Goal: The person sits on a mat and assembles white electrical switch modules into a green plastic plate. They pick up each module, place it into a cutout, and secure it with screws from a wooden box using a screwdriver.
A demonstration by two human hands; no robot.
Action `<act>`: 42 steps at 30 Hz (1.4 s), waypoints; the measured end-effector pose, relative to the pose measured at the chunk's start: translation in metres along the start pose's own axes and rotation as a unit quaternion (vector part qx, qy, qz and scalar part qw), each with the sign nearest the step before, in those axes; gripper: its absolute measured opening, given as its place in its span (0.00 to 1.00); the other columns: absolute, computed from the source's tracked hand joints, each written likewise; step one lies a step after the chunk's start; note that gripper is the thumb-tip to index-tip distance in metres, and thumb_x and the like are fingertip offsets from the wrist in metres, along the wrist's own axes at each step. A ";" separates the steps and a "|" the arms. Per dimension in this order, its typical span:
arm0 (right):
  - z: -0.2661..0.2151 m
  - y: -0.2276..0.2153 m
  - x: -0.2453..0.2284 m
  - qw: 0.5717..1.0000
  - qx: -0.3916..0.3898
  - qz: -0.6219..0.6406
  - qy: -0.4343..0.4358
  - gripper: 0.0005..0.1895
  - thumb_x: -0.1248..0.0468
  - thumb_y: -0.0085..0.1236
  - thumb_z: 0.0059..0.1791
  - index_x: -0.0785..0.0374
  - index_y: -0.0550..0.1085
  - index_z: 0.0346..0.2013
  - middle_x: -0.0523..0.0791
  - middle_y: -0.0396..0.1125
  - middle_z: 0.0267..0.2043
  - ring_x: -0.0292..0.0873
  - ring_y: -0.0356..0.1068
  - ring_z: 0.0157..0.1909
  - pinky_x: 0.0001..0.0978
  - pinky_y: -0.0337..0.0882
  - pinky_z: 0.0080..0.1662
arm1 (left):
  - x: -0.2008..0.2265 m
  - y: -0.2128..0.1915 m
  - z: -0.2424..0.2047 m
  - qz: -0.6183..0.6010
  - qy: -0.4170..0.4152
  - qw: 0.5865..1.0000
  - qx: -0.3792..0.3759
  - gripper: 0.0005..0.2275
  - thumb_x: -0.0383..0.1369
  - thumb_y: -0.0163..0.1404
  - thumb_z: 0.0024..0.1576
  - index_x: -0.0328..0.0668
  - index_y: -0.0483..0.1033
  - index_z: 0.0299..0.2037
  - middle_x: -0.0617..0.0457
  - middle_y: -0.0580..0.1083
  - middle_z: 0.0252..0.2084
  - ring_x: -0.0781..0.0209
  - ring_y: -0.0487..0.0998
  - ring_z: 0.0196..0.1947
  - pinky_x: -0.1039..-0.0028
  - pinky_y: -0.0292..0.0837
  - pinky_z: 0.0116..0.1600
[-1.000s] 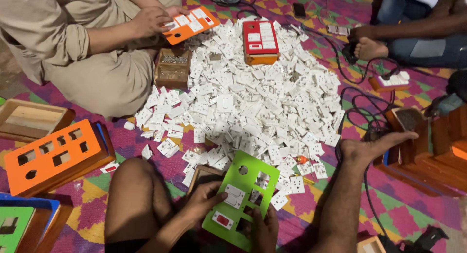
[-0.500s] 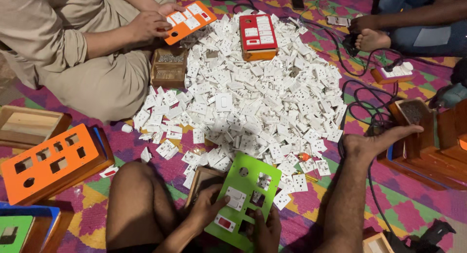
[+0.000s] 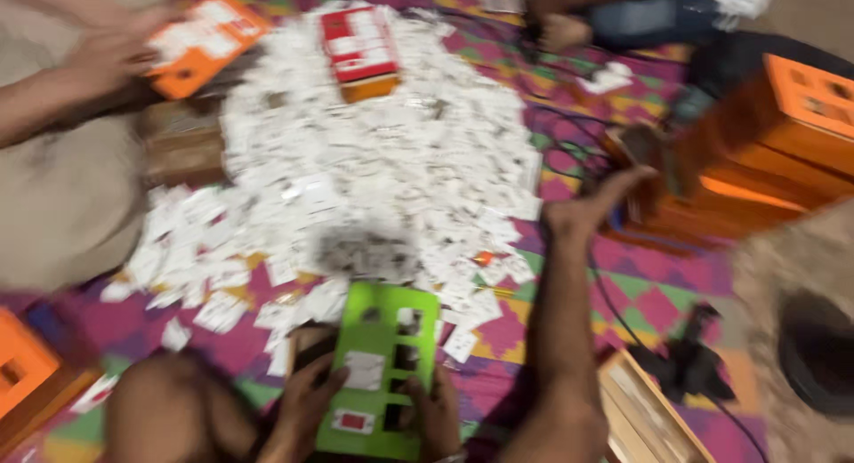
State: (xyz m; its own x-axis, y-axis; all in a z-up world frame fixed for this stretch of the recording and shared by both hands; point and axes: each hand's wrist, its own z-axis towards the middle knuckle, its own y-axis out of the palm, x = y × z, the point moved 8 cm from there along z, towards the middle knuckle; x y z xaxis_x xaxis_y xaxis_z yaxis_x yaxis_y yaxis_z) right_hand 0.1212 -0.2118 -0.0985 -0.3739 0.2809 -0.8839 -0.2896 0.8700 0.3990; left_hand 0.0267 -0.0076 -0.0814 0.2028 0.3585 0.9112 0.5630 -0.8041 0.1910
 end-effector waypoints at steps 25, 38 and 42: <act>-0.002 0.004 -0.042 0.968 0.046 -0.215 -0.118 0.06 0.66 0.60 0.53 0.65 0.74 0.42 0.41 0.65 0.34 0.35 0.62 0.37 0.28 0.65 0.41 | 0.027 -0.005 0.015 0.222 0.097 0.969 -0.050 0.23 0.27 0.51 0.52 0.34 0.74 0.60 0.45 0.79 0.53 0.53 0.78 0.53 0.64 0.72 0.58; -0.021 0.042 -0.062 0.993 -0.065 0.092 -0.038 0.13 0.72 0.52 0.55 0.68 0.69 0.55 0.49 0.72 0.47 0.43 0.76 0.44 0.39 0.79 0.42 | 0.146 0.048 -0.076 0.566 0.435 0.685 -0.147 0.38 0.55 0.55 0.50 0.48 0.63 0.70 0.32 0.57 0.72 0.30 0.56 0.71 0.38 0.50 0.67; -0.027 0.050 -0.059 0.994 -0.067 0.076 -0.032 0.13 0.73 0.52 0.55 0.69 0.69 0.55 0.49 0.72 0.44 0.43 0.76 0.44 0.39 0.79 0.43 | 0.144 0.050 -0.079 0.598 0.443 0.663 -0.080 0.33 0.57 0.53 0.55 0.61 0.64 0.70 0.36 0.54 0.72 0.35 0.55 0.72 0.34 0.45 0.71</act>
State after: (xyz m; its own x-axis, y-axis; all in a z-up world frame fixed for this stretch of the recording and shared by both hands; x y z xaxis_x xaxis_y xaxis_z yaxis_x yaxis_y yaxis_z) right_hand 0.1054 -0.1960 -0.0196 -0.3672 0.4330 -0.8232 -0.3498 0.7557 0.5536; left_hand 0.0206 -0.0332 0.0885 -0.1621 -0.9435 0.2889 0.3180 -0.3271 -0.8899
